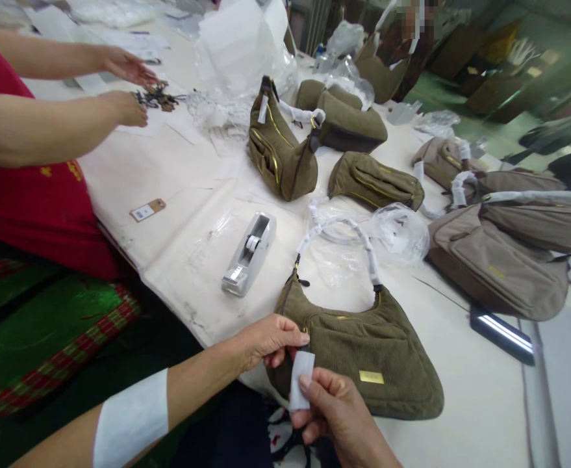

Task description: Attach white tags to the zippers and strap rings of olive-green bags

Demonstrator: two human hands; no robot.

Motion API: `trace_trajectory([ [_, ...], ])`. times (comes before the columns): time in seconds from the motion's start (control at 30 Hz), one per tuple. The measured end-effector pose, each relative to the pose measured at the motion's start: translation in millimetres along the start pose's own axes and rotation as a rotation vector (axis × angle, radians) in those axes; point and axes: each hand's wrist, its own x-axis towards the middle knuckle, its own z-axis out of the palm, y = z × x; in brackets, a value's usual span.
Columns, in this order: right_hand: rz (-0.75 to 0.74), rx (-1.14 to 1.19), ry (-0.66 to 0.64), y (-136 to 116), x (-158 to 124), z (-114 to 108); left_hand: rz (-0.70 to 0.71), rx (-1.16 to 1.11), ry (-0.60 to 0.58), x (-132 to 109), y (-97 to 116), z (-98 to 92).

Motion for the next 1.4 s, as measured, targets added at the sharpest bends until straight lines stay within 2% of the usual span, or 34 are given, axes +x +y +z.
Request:
trace_trajectory([
  [0.17, 0.031, 0.015, 0.09, 3.3, 2.0, 2.1, 0.023, -0.014, 0.012, 0.0, -3.6, 0.3],
  [0.33, 0.12, -0.086, 0.011, 20.0, -0.9, -7.7, 0.025, -0.076, 0.009, 1.8, -5.1, -1.4],
  [0.6, 0.045, -0.106, 0.096, 9.3, -1.5, -0.9, 0.006, -0.115, -0.009, 1.9, -4.2, 0.5],
  [0.87, 0.061, -0.057, 0.095, 10.6, 0.4, -1.0, 0.017, -0.095, 0.023, -1.1, -5.1, 4.3],
  [1.17, 0.08, -0.025, 0.145, -20.0, 7.7, 12.9, 0.028, -0.088, 0.096, -11.1, -0.6, 7.2],
  [1.3, 0.105, -0.153, 0.112, -29.3, 10.5, 11.0, -0.034, -0.032, 0.107, -14.3, -4.9, 7.2],
  [1.4, 0.07, -0.349, 0.086, -36.4, 12.0, 1.5, -0.03, -0.01, 0.146, -12.7, -7.6, 8.6],
])
